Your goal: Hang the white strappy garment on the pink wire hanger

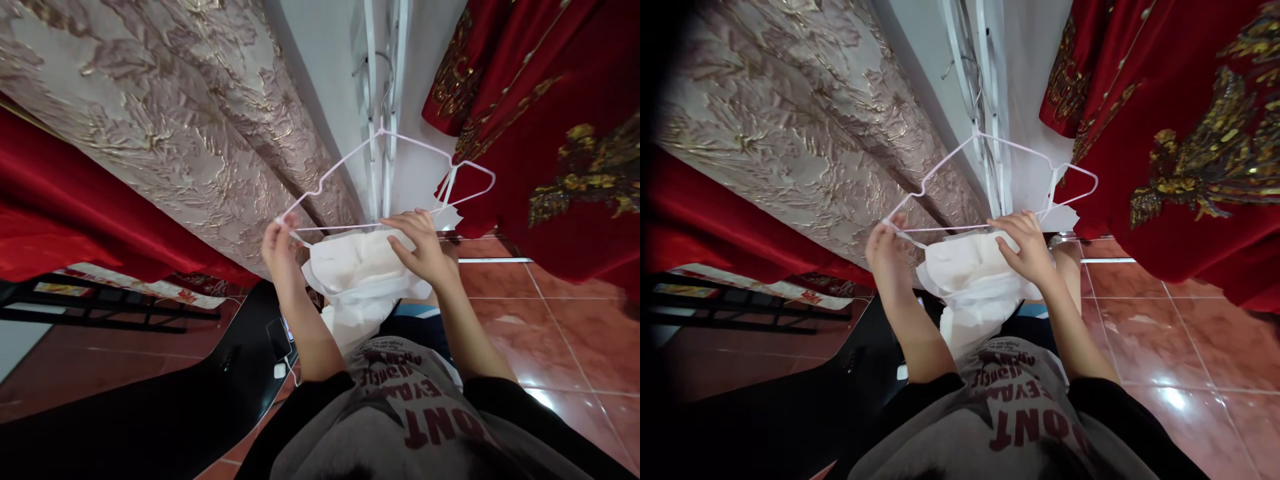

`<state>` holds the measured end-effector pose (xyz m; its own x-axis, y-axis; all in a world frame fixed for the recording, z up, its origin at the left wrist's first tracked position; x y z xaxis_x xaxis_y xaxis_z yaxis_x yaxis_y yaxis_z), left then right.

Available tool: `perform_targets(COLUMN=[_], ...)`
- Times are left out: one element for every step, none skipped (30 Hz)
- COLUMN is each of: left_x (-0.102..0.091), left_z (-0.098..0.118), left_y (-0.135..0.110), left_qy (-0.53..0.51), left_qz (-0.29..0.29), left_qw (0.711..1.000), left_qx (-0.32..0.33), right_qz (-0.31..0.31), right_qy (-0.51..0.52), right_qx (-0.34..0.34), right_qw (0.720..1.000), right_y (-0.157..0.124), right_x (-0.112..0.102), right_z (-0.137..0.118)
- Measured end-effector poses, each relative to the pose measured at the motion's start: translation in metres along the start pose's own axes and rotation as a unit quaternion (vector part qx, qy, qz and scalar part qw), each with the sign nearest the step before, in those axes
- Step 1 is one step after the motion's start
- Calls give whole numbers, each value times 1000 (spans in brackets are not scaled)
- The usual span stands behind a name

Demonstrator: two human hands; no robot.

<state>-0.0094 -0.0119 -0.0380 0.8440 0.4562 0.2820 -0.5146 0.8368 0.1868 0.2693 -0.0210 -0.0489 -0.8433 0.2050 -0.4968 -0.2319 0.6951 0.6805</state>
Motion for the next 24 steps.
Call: perform_targets(left_x=[7,15,23,30,37,42,45,48,49,50,50,50,49,49,49,49,49,50,50,51,51,51,52,52], left_z=[-5,-9,-12,-14,-15,-16,-17,-18,-20,-21,-22,-22,-23,-24,-24,-24,-25,-25,-25,-26,-27,-29,-30,-32], left_y=[-7,-15,-22,-28,-33,-36,-37,-37,-37,-36,-35,-34,-33,-32,-31,-31,-30,-30,-30,-30,-30,-31,-31,-31], left_qy=[5,3,-12,-31,-45,-55,-59,-61,-63,-66,-69,-71,-70,-69,-68,-67,-68,-71,-73,-72,-70,-69,-69,-73], left_qz=[-37,-75,-103,-108,-103,-95,-90,-89,-94,-100,-105,-106,-104,-99,-93,-87,-84,-83,-86,-91,-99,-106,-114,-120], left_qw=[999,996,993,992,993,993,994,994,994,993,992,992,992,993,993,994,994,994,993,993,992,991,990,989], left_qx=[-22,-41,-51,-49,-42,-33,-24,-18,-14,-12,-12,-12,-13,-15,-17,-19,-20,-22,-24,-26,-30,-35,-41,-45], right_qz=[-8,-11,-9,1,16,41,81,133,190,244,288,297,278,233,189,148,118,104,109,124,151,181,218,255], right_qy=[3,8,15,25,40,58,76,93,106,113,116,116,113,118,126,136,148,158,166,174,182,192,201,210], right_qx=[2,5,9,11,15,24,38,56,77,95,113,124,135,151,165,177,185,187,182,174,164,155,150,145], right_qw=[1000,1000,1000,1000,999,997,993,985,973,958,944,940,944,954,960,963,964,964,963,961,958,952,943,933], right_y=[-1,-3,-6,-10,-14,-19,-24,-29,-32,-35,-35,-32,-27,-19,-11,-2,7,15,22,29,34,37,39,39], right_x=[5,9,14,18,20,20,18,13,6,-2,-12,-20,-28,-35,-40,-45,-49,-53,-56,-59,-61,-63,-63,-63], right_z=[-3,-7,-11,-14,-15,-14,-10,-3,6,16,27,37,45,50,52,51,48,44,39,36,35,37,41,48])
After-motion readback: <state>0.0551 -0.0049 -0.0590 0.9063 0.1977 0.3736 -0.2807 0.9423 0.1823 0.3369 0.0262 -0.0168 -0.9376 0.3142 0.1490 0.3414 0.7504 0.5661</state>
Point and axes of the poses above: each hand's wrist, its own y-axis towards the middle knuckle, its own x-axis out of the palm, z = x × y, the point moved 3 cm from there along y, towards the middle knuckle, and after that the axes turned 5 degrees about y, right-handed, at the moved point
